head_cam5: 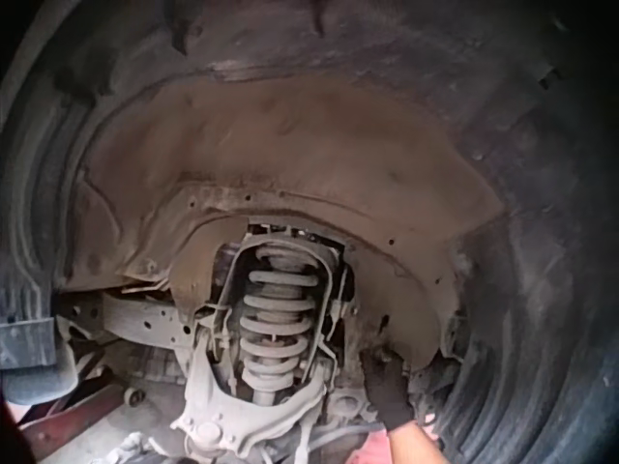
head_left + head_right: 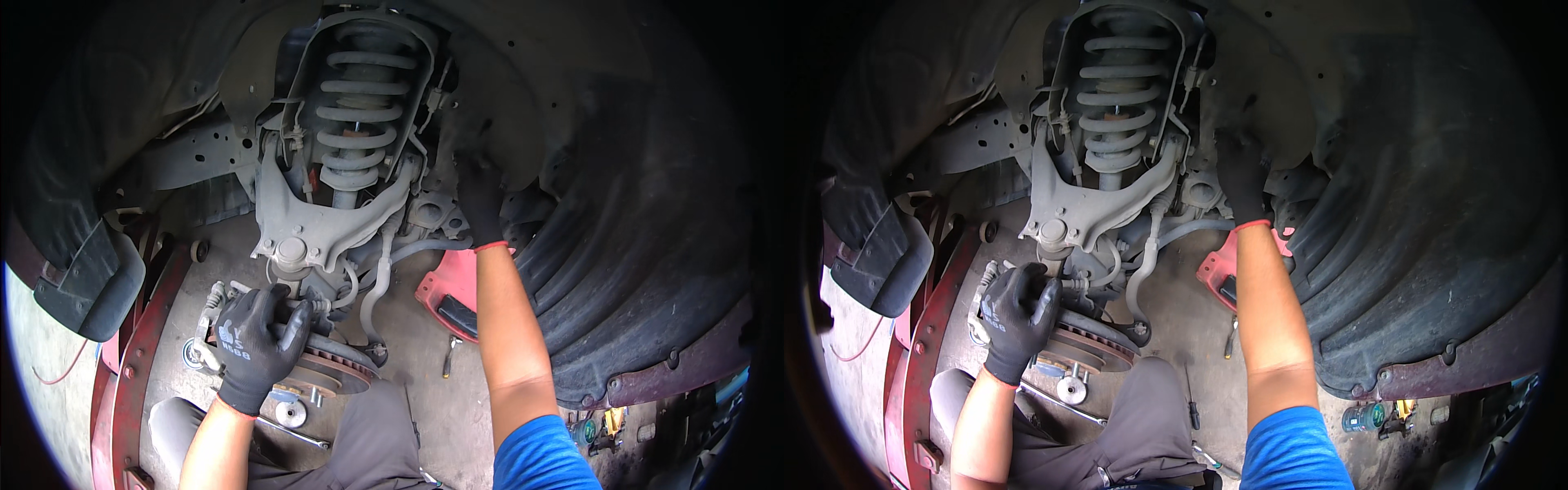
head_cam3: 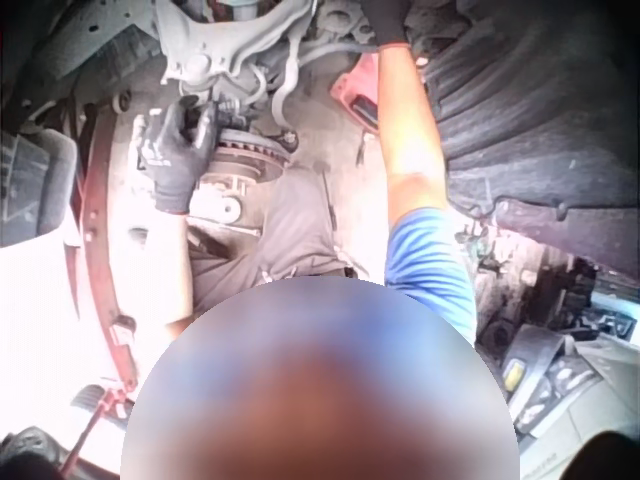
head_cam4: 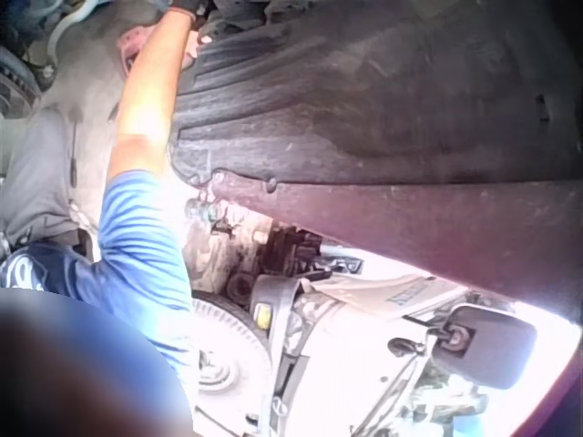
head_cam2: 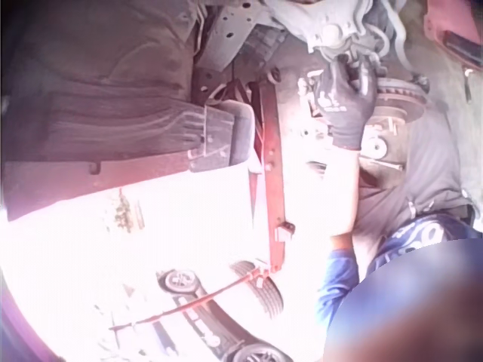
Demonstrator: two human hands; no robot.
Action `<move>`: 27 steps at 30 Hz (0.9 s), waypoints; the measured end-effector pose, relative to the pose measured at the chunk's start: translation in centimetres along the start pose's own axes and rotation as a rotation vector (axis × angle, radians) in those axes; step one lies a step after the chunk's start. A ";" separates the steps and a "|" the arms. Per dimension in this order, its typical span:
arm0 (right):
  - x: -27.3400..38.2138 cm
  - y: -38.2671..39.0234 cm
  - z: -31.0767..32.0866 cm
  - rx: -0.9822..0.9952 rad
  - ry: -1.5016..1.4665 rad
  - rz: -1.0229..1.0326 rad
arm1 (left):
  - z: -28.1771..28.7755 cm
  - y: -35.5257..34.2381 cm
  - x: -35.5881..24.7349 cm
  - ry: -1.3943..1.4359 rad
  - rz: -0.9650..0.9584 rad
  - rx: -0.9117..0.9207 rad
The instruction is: The person works on the front wheel area of a red car, using a ratchet and other hand tools to remove bolts and components from the suspension and brake assembly. They handle the brake caliper, rotor, and coil spring area, then retrieve a new part from a box.
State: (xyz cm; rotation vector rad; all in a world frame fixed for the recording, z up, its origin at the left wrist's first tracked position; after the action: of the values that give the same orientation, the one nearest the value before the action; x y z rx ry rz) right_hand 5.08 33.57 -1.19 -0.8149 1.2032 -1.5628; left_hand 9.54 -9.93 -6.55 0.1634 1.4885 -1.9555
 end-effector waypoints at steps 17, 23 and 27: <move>0.4 44.1 4.2 0.627 -0.515 -0.818 | -1.2 1.1 0.7 0.081 0.045 -0.002; 2.8 59.4 8.0 1.076 -0.058 -0.632 | -1.3 1.5 1.2 -0.037 -0.020 0.017; 5.7 59.3 5.6 0.942 -0.112 -0.556 | -1.1 1.7 1.9 -0.126 -0.088 0.004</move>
State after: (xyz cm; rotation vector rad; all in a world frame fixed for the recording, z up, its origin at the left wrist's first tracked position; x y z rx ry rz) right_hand 25.50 23.67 -56.59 -0.5856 0.0496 -2.2012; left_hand 8.70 -9.96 -9.27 -0.0240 1.4319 -1.9992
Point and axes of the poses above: each hand's wrist, its own y-axis away from the middle knuckle, its own z-axis out of the back of the hand, x = y × z, the point moved 4 cm from there along -y, towards the middle knuckle, and after that the axes turned 13 degrees about -x, right-handed, at the moved point
